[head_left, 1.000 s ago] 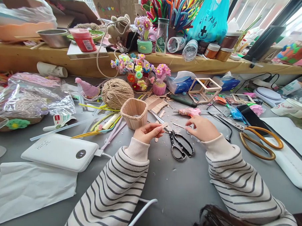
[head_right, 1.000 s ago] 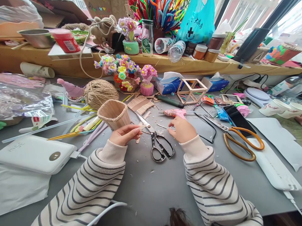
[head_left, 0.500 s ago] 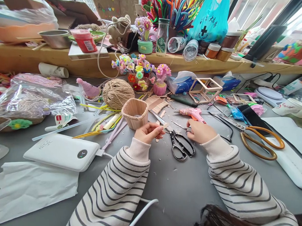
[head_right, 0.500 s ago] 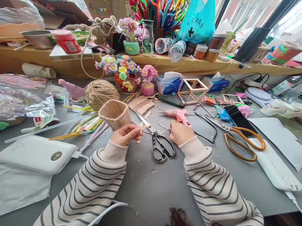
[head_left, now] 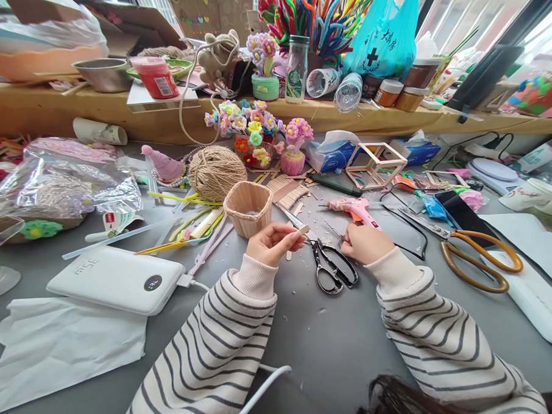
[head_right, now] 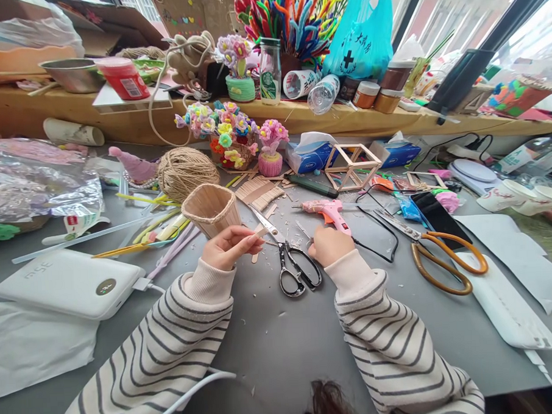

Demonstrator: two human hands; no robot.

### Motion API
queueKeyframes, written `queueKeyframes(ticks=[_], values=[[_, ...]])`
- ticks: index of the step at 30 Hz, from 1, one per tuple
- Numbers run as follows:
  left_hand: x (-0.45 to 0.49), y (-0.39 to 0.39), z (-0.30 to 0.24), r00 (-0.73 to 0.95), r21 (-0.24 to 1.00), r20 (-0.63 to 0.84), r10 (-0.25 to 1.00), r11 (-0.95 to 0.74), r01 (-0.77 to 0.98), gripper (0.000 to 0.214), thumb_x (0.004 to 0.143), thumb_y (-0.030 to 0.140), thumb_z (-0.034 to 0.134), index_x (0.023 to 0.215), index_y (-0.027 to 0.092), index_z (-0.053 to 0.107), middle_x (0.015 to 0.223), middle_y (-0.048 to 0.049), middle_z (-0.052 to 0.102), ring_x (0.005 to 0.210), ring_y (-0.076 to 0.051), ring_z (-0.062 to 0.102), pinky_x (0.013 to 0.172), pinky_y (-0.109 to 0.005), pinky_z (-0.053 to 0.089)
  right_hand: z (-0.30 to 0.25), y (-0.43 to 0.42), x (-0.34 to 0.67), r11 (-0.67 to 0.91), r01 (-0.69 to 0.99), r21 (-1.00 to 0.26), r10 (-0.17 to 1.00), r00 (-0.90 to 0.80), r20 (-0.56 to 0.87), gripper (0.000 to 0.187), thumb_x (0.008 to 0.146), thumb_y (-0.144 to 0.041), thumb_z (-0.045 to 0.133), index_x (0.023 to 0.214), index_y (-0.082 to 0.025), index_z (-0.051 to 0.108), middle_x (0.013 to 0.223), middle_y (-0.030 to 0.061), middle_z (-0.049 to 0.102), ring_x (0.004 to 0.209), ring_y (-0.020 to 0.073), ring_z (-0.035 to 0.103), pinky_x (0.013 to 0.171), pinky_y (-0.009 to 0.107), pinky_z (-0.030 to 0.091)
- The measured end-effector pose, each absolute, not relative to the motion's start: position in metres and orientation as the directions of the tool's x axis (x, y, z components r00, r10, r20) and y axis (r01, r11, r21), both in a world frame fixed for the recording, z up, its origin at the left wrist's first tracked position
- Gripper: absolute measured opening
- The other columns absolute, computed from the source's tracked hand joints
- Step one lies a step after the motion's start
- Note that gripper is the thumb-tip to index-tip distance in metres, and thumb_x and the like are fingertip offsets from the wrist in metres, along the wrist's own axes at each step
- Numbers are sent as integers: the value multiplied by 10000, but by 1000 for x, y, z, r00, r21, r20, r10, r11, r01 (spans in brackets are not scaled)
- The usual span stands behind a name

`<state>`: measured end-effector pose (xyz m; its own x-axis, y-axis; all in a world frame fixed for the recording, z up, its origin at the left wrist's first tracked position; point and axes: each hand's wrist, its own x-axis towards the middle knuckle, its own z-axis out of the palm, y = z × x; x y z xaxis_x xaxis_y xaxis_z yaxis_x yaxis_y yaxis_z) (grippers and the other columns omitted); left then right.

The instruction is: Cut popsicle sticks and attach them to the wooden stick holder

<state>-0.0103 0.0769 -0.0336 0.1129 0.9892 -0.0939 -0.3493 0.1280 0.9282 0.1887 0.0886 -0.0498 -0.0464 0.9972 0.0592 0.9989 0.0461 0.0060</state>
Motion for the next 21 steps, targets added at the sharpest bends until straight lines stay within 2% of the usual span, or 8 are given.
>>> queueKeyframes(ticks=[3, 6, 9, 11, 14, 17, 21], values=[[-10, 77, -34, 104, 932, -103, 989, 133, -336, 280, 517, 290, 739, 667, 116, 578, 550, -2, 648, 473, -96, 585, 502, -215, 488, -48, 90, 191, 57, 994, -90, 990, -44, 133, 118, 604, -205, 581, 503, -191, 521, 509, 47, 570, 462, 181, 542, 422, 289, 360], [-9, 75, -33, 80, 941, -130, 988, 148, -305, 255, 551, 298, 717, 676, 116, 590, 507, 15, 628, 421, -76, 554, 455, -192, 462, -45, 92, 190, 55, 949, -310, 981, 7, 196, 115, 633, -241, 557, 530, -193, 535, 431, -8, 540, 432, 152, 529, 445, 272, 390], [-9, 75, -32, 61, 940, -148, 987, 159, -300, 254, 570, 309, 703, 687, 114, 590, 480, 20, 618, 392, -69, 543, 438, -180, 451, -42, 90, 185, 174, 841, -512, 960, -30, 278, 151, 684, -306, 537, 591, -186, 547, 405, -32, 519, 399, 122, 505, 442, 245, 396], [-10, 76, -32, 58, 932, -157, 986, 168, -322, 269, 563, 321, 705, 684, 115, 581, 475, 20, 619, 395, -75, 550, 444, -182, 459, -42, 87, 180, 272, 768, -579, 934, -65, 352, 222, 710, -369, 538, 584, -186, 522, 406, -36, 503, 374, 103, 468, 409, 227, 369], [-12, 79, -34, 77, 909, -184, 980, 199, -366, 309, 537, 352, 716, 663, 121, 554, 489, 16, 627, 406, -76, 557, 458, -184, 467, -43, 80, 170, 371, 753, -543, 884, -109, 454, 321, 724, -456, 534, 557, -187, 482, 417, -36, 477, 361, 86, 417, 380, 216, 319], [-14, 83, -36, 144, 894, -204, 968, 244, -377, 358, 506, 401, 720, 626, 124, 527, 464, 15, 611, 378, -68, 530, 434, -179, 447, -45, 75, 163, 440, 807, -393, 836, -208, 508, 395, 732, -550, 480, 602, -177, 499, 465, -21, 487, 394, 92, 425, 415, 221, 324], [-14, 83, -36, 198, 900, -167, 966, 231, -369, 352, 561, 444, 668, 558, 129, 510, 387, 34, 538, 342, -47, 466, 392, -167, 386, -45, 72, 159, 462, 866, -194, 781, -293, 552, 495, 691, -649, 442, 686, -161, 528, 525, 9, 517, 465, 125, 480, 475, 235, 333]])
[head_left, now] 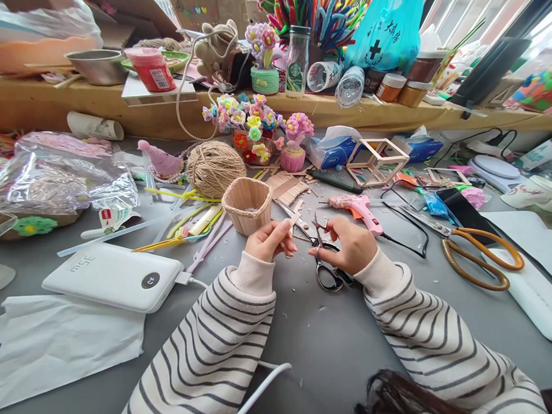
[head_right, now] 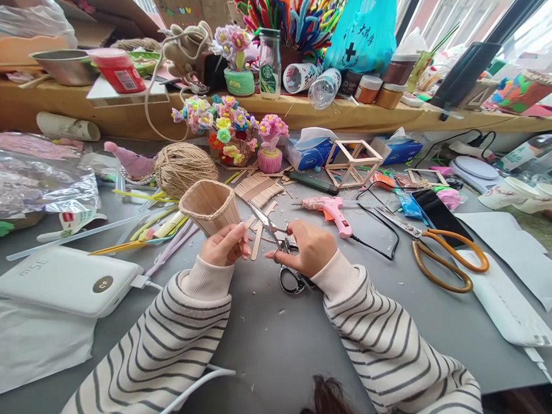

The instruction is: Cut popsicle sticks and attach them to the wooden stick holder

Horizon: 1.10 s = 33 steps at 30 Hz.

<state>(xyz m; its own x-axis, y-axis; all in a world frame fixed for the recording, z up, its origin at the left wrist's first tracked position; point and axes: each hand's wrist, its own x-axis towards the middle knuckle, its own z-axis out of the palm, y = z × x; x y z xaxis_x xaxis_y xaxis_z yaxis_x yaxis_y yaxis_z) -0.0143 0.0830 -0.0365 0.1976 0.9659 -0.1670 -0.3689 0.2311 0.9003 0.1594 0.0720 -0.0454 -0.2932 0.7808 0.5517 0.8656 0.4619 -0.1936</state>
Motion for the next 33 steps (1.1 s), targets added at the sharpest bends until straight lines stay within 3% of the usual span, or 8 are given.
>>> queueKeyframes(ticks=[8, 17, 27, 33], values=[[-12, 79, -34, 240, 927, -126, 962, 201, -318, 343, 594, 441, 639, 500, 147, 490, 357, 38, 492, 324, -55, 438, 365, -185, 330, -47, 72, 157, 465, 884, -50, 724, -347, 596, 499, 754, -607, 397, 683, -142, 562, 491, 12, 509, 446, 119, 470, 461, 232, 297], [-12, 78, -35, 261, 947, -109, 959, 180, -267, 327, 633, 437, 608, 512, 154, 499, 370, 36, 511, 334, -54, 440, 377, -190, 325, -47, 70, 157, 476, 873, -109, 737, -328, 591, 470, 760, -587, 407, 651, -154, 555, 451, 0, 478, 417, 115, 450, 446, 233, 289], [-12, 78, -36, 275, 945, -91, 957, 170, -280, 321, 640, 420, 607, 494, 154, 503, 367, 33, 503, 332, -57, 435, 374, -191, 311, -45, 70, 157, 508, 860, -43, 682, -371, 630, 447, 778, -543, 426, 616, -148, 560, 429, -3, 479, 392, 102, 430, 436, 222, 302], [-11, 79, -37, 264, 946, -88, 960, 163, -279, 335, 640, 420, 611, 475, 152, 496, 359, 37, 480, 330, -53, 427, 361, -185, 299, -45, 71, 160, 552, 834, -5, 641, -420, 642, 381, 840, -373, 429, 537, -170, 540, 412, -2, 499, 402, 100, 449, 437, 226, 290]])
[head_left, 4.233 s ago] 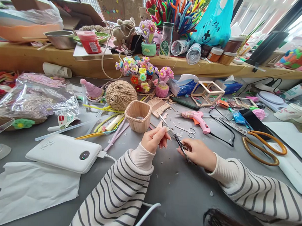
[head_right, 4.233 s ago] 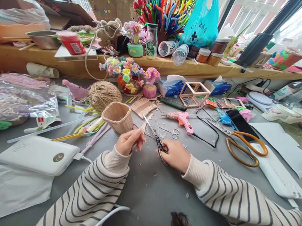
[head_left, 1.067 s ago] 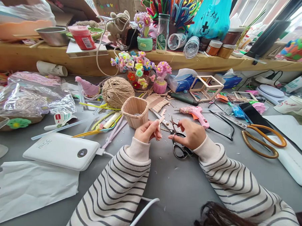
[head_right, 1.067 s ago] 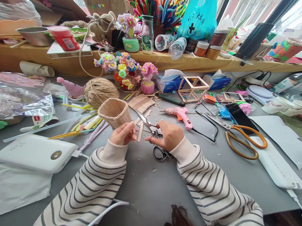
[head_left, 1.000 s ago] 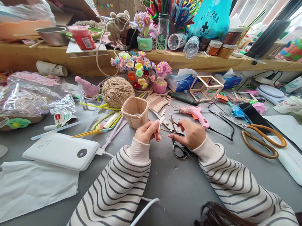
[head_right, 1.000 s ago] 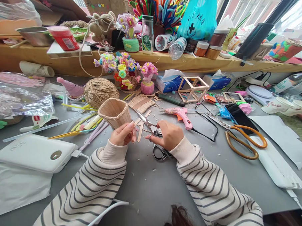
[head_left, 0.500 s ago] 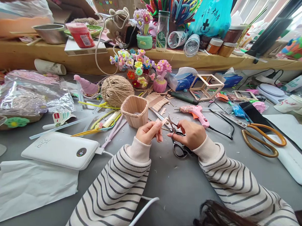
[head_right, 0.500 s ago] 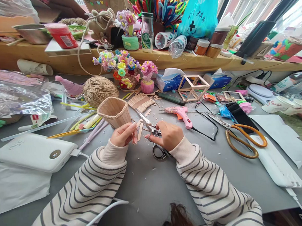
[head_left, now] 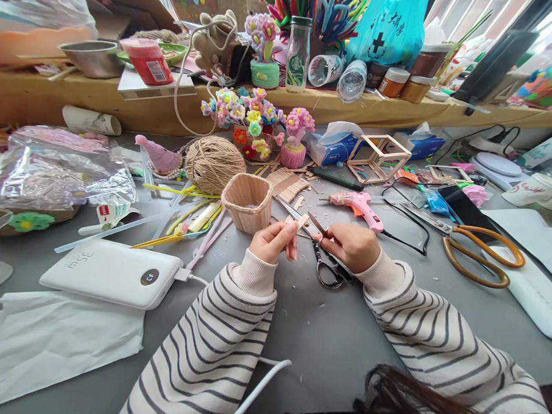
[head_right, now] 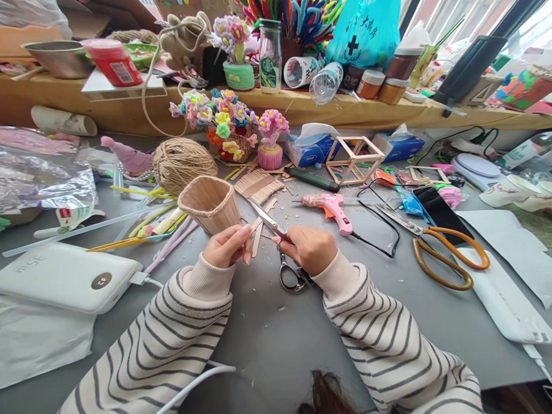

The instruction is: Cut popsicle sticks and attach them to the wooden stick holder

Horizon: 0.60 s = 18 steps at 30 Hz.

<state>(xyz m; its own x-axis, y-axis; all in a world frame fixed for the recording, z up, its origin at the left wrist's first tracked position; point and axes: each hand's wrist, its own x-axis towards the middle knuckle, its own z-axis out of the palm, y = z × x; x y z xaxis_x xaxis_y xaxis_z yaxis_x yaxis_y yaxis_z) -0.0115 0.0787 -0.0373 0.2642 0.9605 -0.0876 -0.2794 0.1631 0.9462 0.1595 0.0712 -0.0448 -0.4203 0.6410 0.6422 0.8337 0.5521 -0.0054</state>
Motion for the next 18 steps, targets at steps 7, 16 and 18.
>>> queueKeyframes(ticks=[7, 16, 18], values=[[-12, 79, -37, 255, 954, -74, 964, 143, -263, 338, 647, 423, 604, 490, 146, 492, 370, 37, 489, 335, -52, 433, 373, -185, 312, -42, 68, 158, 519, 845, -130, 728, -356, 586, 369, 741, -491, 493, 587, -157, 521, 442, -22, 467, 388, 87, 397, 425, 212, 305], [-12, 78, -37, 276, 956, -63, 959, 137, -259, 354, 640, 438, 607, 491, 139, 488, 387, 37, 493, 332, -47, 436, 374, -183, 317, -42, 68, 157, 514, 846, -140, 737, -351, 578, 393, 700, -526, 512, 595, -147, 509, 440, -31, 429, 383, 79, 361, 412, 208, 291], [-11, 77, -37, 279, 956, -64, 958, 139, -260, 353, 642, 436, 607, 492, 138, 491, 386, 36, 494, 332, -48, 438, 375, -182, 321, -43, 68, 157, 511, 848, -138, 735, -349, 581, 391, 709, -521, 506, 597, -147, 513, 438, -30, 428, 384, 81, 363, 416, 210, 290]])
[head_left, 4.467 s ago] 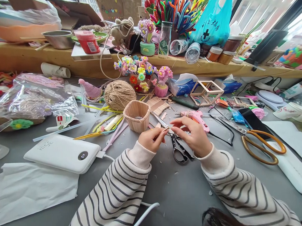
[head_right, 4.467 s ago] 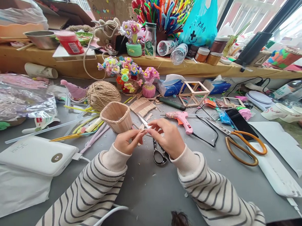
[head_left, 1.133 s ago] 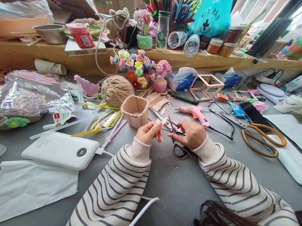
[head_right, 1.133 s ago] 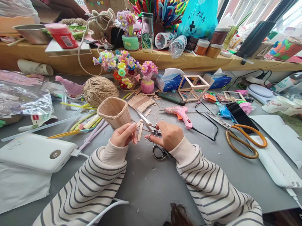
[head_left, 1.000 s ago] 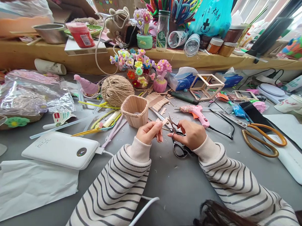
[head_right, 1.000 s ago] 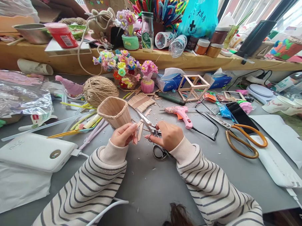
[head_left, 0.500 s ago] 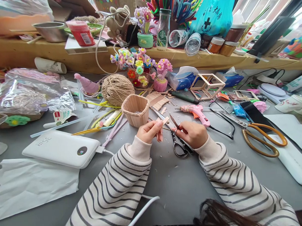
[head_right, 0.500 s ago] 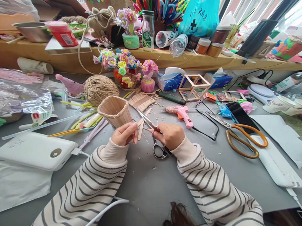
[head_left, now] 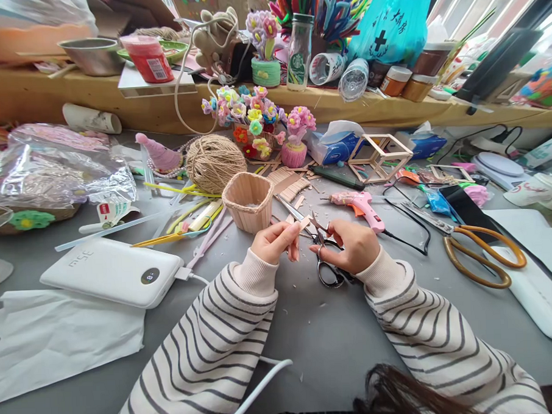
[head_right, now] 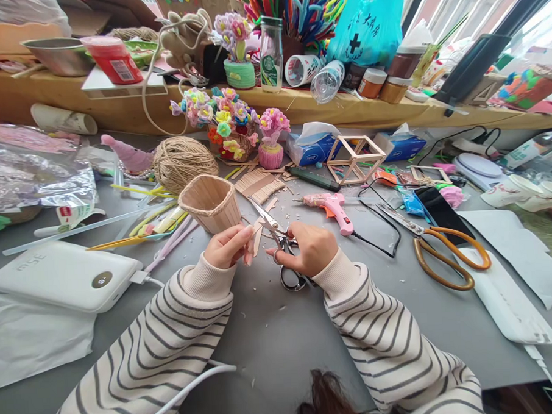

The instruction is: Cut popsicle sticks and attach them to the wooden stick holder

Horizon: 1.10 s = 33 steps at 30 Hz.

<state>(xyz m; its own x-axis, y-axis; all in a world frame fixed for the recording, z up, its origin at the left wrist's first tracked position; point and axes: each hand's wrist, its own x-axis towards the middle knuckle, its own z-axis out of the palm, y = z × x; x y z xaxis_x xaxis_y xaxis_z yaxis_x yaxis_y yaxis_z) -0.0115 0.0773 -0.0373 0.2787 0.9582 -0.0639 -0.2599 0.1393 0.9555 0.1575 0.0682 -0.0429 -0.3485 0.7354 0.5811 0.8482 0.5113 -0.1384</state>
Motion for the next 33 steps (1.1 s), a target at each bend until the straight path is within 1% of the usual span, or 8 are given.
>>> queueKeyframes(ticks=[6, 11, 22, 27, 29, 30, 32, 33], values=[[-11, 77, -37, 298, 941, -76, 952, 167, -295, 353, 635, 436, 614, 493, 136, 491, 369, 40, 475, 330, -48, 434, 362, -174, 315, -44, 68, 158, 505, 850, -150, 744, -340, 576, 391, 713, -525, 501, 606, -151, 525, 440, -24, 432, 398, 91, 387, 428, 223, 283], [-12, 78, -37, 301, 948, -68, 951, 156, -276, 362, 638, 436, 612, 483, 134, 488, 375, 37, 484, 326, -44, 434, 369, -178, 310, -45, 68, 158, 513, 846, -145, 737, -348, 579, 389, 717, -519, 502, 603, -148, 527, 440, -22, 436, 399, 91, 393, 429, 224, 281], [-12, 76, -35, 318, 963, -71, 946, 147, -225, 368, 703, 412, 547, 465, 146, 458, 342, 47, 440, 316, -37, 398, 368, -182, 273, -44, 71, 160, 557, 830, -10, 628, -414, 659, 429, 784, -496, 448, 553, -146, 537, 395, -22, 458, 384, 87, 429, 418, 212, 286], [-11, 76, -36, 306, 972, -52, 951, 119, -205, 374, 699, 421, 552, 462, 145, 462, 334, 49, 441, 313, -33, 389, 374, -182, 281, -43, 72, 160, 577, 816, 19, 574, -422, 702, 381, 816, -381, 472, 512, -156, 517, 397, -17, 487, 380, 80, 421, 439, 210, 291], [-10, 76, -37, 295, 968, -51, 954, 120, -222, 371, 683, 431, 567, 470, 144, 471, 352, 44, 457, 323, -38, 402, 375, -183, 293, -41, 70, 159, 575, 818, -32, 601, -395, 695, 363, 812, -365, 481, 513, -161, 501, 400, -22, 472, 384, 77, 405, 439, 210, 285], [-10, 76, -38, 283, 965, -51, 958, 121, -234, 362, 677, 432, 574, 481, 143, 481, 364, 40, 474, 329, -41, 409, 376, -185, 300, -40, 69, 159, 567, 819, -92, 639, -367, 676, 356, 802, -373, 490, 514, -164, 486, 401, -28, 455, 385, 75, 391, 436, 209, 281], [-10, 76, -39, 239, 963, -39, 970, 100, -252, 319, 667, 417, 592, 529, 136, 526, 400, 28, 517, 344, -46, 420, 383, -186, 315, -37, 67, 158, 526, 799, -292, 762, -290, 579, 353, 770, -406, 511, 517, -170, 440, 402, -46, 402, 380, 67, 348, 419, 206, 267], [-10, 77, -39, 205, 964, -26, 979, 79, -254, 289, 664, 399, 602, 564, 132, 553, 419, 24, 536, 353, -46, 426, 390, -185, 322, -36, 66, 157, 488, 768, -415, 829, -259, 496, 359, 754, -430, 515, 521, -175, 415, 404, -55, 373, 378, 64, 324, 410, 205, 257]])
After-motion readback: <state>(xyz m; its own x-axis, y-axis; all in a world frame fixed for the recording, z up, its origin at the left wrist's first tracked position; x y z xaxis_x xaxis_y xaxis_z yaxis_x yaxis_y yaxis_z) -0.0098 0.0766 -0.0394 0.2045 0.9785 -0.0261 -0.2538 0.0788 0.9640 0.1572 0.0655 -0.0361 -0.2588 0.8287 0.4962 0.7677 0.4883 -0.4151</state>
